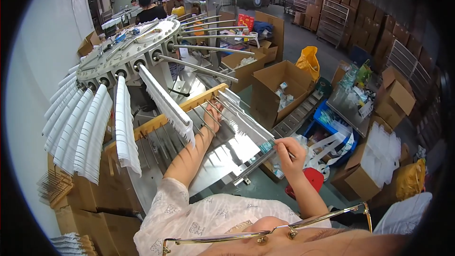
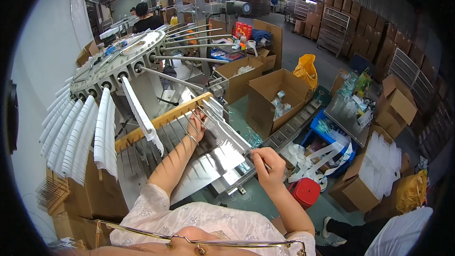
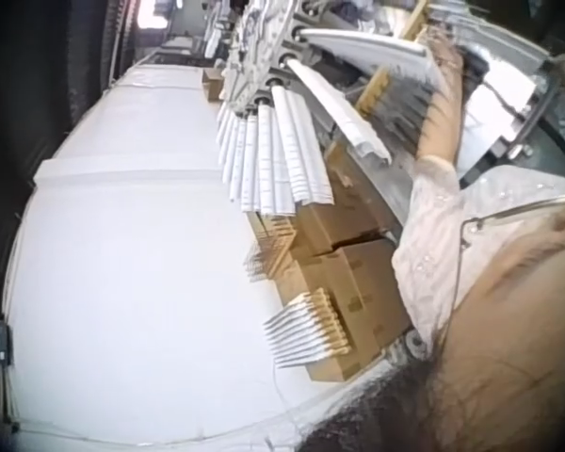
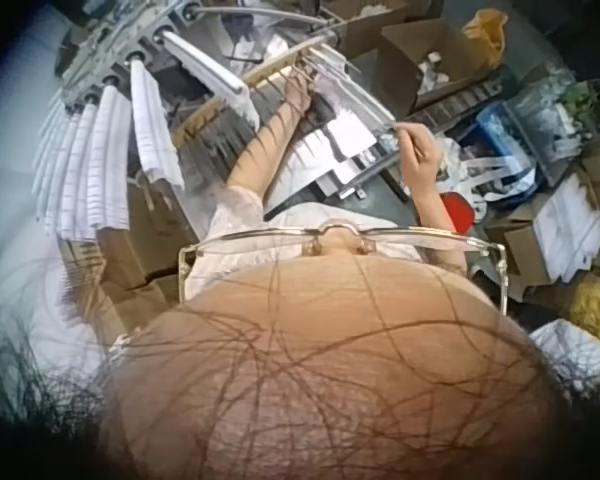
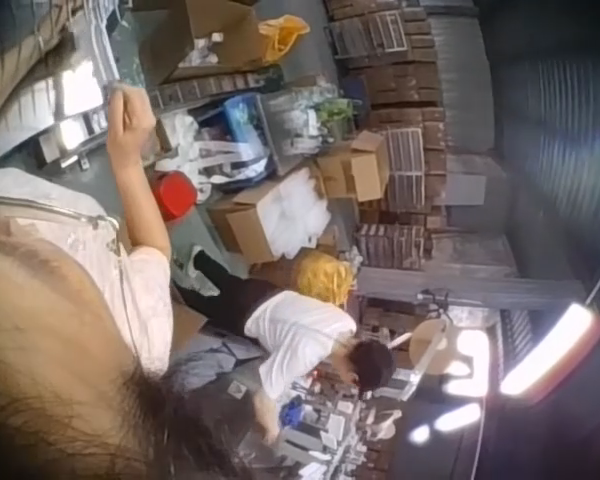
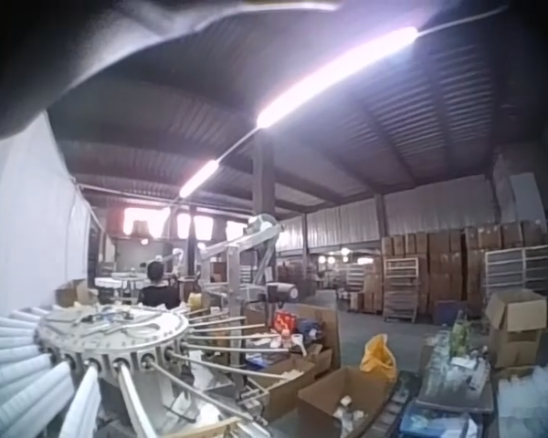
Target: Packaging small component packets into boxes and loading strips into a rotating assembly machine.
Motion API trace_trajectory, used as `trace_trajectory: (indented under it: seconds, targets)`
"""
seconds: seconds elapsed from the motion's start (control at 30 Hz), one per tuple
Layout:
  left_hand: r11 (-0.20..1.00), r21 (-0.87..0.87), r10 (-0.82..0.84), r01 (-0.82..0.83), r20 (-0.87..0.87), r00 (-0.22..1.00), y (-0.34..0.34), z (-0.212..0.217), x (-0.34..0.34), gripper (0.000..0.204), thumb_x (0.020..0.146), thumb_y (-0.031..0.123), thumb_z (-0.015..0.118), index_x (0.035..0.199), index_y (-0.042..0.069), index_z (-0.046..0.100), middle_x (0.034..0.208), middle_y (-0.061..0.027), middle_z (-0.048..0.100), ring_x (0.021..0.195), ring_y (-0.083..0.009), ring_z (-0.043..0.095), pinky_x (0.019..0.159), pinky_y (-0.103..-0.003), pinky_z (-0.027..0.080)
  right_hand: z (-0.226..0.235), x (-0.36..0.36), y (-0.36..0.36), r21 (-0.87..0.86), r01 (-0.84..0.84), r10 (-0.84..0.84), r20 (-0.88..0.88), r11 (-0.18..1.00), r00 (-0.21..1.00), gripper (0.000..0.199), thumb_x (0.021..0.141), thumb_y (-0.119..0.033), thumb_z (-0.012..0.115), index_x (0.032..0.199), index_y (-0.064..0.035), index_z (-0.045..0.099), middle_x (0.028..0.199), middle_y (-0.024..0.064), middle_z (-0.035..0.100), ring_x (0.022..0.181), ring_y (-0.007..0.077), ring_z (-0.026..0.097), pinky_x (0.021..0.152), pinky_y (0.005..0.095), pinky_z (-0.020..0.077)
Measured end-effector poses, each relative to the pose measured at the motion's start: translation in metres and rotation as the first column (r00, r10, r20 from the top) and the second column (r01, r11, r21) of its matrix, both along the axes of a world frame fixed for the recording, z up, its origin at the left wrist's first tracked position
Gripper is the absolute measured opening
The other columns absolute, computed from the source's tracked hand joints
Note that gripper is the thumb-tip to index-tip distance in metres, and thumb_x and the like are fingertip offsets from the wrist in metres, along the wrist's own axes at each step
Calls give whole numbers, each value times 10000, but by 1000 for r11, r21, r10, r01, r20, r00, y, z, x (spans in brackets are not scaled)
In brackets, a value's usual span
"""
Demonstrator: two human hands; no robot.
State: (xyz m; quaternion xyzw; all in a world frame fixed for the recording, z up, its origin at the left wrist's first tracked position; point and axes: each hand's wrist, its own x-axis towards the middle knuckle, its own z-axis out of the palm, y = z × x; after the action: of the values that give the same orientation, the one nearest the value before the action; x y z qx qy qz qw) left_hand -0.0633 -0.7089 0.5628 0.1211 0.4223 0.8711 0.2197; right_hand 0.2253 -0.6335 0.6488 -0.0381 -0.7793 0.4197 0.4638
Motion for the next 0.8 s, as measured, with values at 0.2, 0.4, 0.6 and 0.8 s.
trace_trajectory:
  seconds: [0.2, 0.4, 0.6, 0.8]
  targets:
    - [990, 128, -65, 60, 35, 997, 0, 2, 9, 67, 872, 140, 416, 898, 107, 469, 591, 41, 408, 421, -50, 334, 349, -183, 242, -26, -7, -1, -82, 0, -2, -32, 997, 999, 78, 791, -4, 522, 796, 13, 598, 735, 62, 575, 632, 109, 519, 559, 217, 396]
    - [998, 47, 48, -37, -262, 964, -2, -6, 22, 164, 860, 160, 458, 997, 71, 474, 605, 31, 398, 480, -60, 346, 403, -173, 243, -31, 1, -6, -146, -70, 63, -46, 987, 997, 109, 812, -19, 486, 818, 23, 587, 773, 76, 571, 658, 124, 519, 571, 227, 403]
    - [994, -104, -70, 43, -268, 961, -11, 8, 77, 183, 843, 116, 487, 1014, 54, 502, 668, 40, 456, 547, -25, 388, 443, -159, 271, -56, 35, -9, -485, -100, -1, -203, 869, 979, 194, 880, -119, 427, 865, 29, 551, 799, 77, 547, 677, 128, 521, 601, 235, 426]
    - [872, -291, -482, 395, -359, 799, -32, 41, 106, 383, 829, 55, 484, 1207, 14, 442, 715, 23, 454, 522, -25, 362, 448, -156, 272, -62, 90, 21, -708, -57, -272, -343, 704, 899, 207, 893, -179, 398, 783, -30, 493, 779, 51, 514, 594, 91, 477, 490, 197, 363]
